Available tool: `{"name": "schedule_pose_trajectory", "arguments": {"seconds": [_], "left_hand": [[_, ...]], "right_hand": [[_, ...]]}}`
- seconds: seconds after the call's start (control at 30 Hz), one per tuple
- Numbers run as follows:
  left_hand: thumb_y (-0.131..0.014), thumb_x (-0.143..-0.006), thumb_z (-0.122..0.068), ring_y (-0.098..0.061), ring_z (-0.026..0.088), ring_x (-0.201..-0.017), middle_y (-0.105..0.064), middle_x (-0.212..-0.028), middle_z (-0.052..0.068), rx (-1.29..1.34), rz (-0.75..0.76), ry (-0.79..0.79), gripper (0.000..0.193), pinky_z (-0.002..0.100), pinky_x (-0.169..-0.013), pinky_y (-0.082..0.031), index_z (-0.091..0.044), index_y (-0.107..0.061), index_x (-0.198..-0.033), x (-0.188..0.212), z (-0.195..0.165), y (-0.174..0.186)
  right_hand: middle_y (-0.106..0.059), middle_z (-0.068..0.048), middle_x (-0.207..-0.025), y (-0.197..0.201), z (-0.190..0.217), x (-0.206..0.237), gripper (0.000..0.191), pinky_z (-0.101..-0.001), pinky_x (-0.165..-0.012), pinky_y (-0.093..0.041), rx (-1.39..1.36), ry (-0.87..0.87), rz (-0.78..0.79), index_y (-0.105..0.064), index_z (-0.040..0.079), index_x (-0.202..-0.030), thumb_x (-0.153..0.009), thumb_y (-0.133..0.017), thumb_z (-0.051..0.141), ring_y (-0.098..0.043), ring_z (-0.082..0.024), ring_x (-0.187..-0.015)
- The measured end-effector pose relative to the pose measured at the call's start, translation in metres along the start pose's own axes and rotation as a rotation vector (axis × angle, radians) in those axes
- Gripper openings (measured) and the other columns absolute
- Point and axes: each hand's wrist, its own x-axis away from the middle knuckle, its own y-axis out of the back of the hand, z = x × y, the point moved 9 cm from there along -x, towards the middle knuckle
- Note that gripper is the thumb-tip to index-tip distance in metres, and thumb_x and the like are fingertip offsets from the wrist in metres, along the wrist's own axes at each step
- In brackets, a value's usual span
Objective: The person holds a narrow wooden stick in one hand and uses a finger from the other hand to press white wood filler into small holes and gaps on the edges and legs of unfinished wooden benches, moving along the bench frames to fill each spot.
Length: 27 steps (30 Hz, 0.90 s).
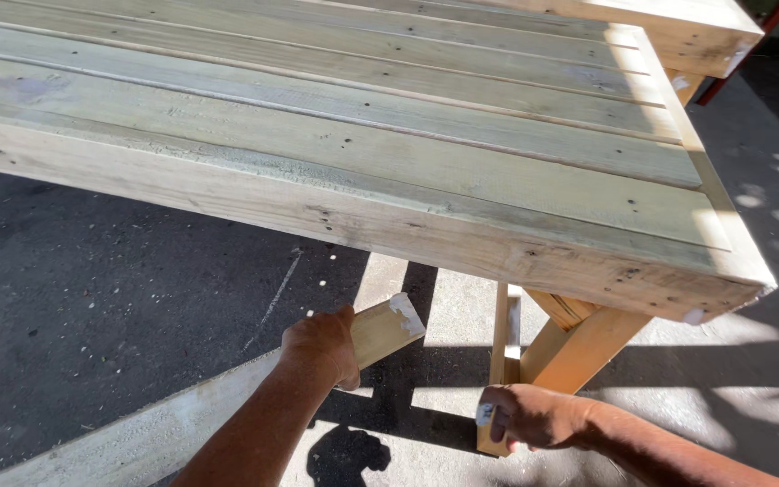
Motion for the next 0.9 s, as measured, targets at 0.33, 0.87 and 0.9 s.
{"name": "schedule_pose_trajectory", "arguments": {"seconds": [0.33,0.87,0.9], "left_hand": [[-0.095,-0.069,-0.027,-0.071,0.033,-0.11,-0.07,-0.118,0.016,-0.03,0.048,-0.149,0.095,0.047,-0.098,-0.059,-0.01,-0.039,-0.145,0.019,-0.01,-0.011],[-0.094,-0.07,-0.027,-0.072,0.032,-0.105,-0.07,-0.113,0.017,-0.001,0.065,-0.173,0.096,0.046,-0.098,-0.059,-0.007,-0.038,-0.146,0.034,-0.002,-0.016],[-0.094,-0.07,-0.026,-0.072,0.032,-0.105,-0.07,-0.113,0.017,-0.007,0.066,-0.174,0.096,0.046,-0.098,-0.06,-0.007,-0.038,-0.146,0.034,-0.002,-0.017]], "right_hand": [[-0.082,-0.011,-0.104,0.033,-0.026,0.066,0.058,-0.0349,-0.068,-0.063,-0.263,-0.114,-0.487,-0.046,0.012,-0.144,-0.088,-0.045,-0.003,-0.077,-0.018,-0.083],[-0.07,-0.02,-0.106,0.023,-0.038,0.036,0.074,-0.0447,-0.091,-0.056,0.364,-0.239,-0.503,-0.017,0.012,-0.16,-0.09,-0.041,0.003,-0.07,-0.03,-0.102],[-0.069,-0.02,-0.108,0.018,-0.043,0.037,0.075,-0.0458,-0.095,-0.055,0.37,-0.249,-0.464,-0.015,0.013,-0.16,-0.09,-0.04,0.003,-0.069,-0.031,-0.107]]}}
